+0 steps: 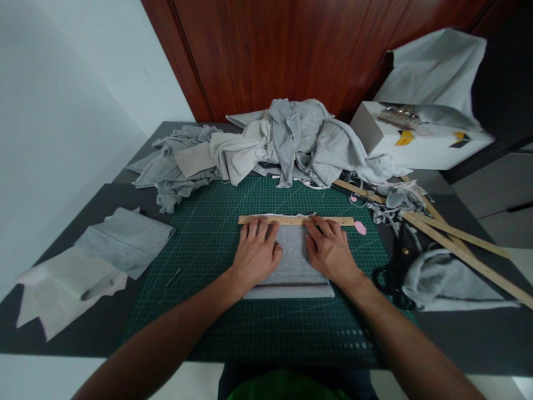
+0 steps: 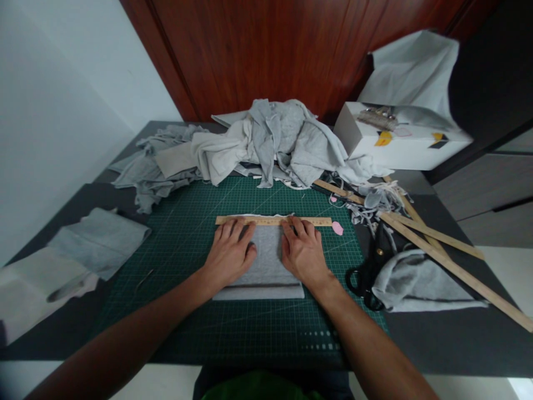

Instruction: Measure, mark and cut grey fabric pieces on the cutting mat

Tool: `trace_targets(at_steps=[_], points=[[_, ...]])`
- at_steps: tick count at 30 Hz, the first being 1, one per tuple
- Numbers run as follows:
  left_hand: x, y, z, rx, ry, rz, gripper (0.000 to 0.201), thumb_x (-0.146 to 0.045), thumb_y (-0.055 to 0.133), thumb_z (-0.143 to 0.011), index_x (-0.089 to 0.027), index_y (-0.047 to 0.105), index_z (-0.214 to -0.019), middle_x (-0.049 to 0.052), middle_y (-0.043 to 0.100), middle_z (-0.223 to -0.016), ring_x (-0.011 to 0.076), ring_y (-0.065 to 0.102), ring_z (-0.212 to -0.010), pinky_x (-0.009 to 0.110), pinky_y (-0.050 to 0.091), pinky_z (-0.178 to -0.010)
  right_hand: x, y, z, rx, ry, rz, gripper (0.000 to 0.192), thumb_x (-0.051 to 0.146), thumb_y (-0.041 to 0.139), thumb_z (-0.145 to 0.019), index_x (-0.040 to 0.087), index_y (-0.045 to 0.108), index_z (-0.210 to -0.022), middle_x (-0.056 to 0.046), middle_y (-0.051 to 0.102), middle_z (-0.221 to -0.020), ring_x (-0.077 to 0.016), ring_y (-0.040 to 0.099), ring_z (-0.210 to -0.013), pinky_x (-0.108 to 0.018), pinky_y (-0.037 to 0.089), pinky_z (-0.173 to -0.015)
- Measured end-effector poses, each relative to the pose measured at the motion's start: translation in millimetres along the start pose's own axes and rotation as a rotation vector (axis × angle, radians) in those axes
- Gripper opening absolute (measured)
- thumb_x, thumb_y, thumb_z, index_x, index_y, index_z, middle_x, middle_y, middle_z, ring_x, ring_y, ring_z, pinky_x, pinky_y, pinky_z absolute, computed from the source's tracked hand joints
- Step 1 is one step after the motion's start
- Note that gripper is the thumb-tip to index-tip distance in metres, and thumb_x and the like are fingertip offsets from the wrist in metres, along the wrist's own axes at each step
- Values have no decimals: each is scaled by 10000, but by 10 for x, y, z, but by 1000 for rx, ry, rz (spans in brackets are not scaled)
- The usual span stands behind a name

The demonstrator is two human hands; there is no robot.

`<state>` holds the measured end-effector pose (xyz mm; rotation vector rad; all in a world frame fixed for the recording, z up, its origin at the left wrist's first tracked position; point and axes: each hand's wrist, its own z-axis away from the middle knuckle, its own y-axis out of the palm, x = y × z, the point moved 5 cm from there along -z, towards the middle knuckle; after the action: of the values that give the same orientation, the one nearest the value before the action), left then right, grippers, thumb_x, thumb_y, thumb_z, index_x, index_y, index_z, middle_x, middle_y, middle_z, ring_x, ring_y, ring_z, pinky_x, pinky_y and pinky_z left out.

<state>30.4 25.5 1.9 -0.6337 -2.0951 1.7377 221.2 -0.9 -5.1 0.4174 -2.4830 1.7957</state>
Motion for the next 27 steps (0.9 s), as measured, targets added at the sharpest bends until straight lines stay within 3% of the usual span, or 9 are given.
trace_targets(at_steps=[27], points=[[-1,7,-16,1,-3,9,527,-336,520,-1003,-162,570,-1498,203,521,-1544,421,471,-1380,603,401,-1145,20,-21,-8,8,8,-25,443,234,515,-1009,167,629,-1432,-161,611,-1495,-372,499,-1270,-532,473,-977]])
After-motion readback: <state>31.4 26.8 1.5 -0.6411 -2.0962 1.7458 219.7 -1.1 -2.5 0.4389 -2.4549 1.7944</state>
